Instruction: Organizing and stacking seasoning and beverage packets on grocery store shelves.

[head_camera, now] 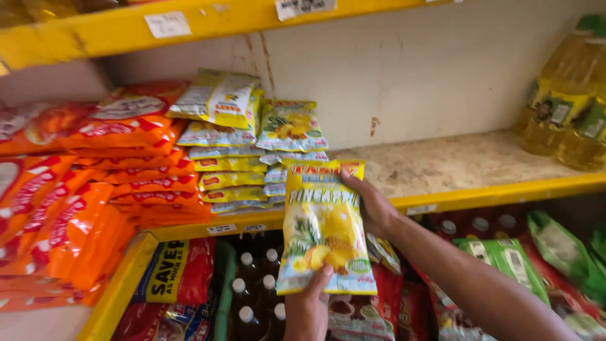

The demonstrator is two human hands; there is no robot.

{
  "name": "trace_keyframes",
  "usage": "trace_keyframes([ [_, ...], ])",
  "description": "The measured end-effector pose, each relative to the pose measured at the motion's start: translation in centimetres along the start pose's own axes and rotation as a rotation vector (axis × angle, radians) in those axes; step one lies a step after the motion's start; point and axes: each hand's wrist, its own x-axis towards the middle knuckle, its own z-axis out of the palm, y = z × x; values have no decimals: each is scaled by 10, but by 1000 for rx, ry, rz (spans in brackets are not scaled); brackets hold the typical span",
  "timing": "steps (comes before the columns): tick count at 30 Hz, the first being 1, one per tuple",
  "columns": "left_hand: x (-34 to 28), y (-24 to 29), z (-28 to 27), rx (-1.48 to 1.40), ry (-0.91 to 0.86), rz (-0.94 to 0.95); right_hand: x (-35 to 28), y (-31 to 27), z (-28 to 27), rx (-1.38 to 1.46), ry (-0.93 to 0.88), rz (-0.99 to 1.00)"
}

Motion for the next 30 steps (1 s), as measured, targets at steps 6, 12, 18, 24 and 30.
trace_keyframes([
  [6,66,52,32,-79,-445,91,50,-68,26,-220,-110,-92],
  [12,129,109,96,66,-507,135,116,-115,26,-277,-31,-96],
  [18,222,128,103,13,-488,211,176,-115,20,-404,191,-245],
  [24,243,127,101,-29,-297,129,219,-114,-13,-448,118,-351],
  [30,241,120,120,25,-21,247,227,-120,-9,-1191,403,-348],
])
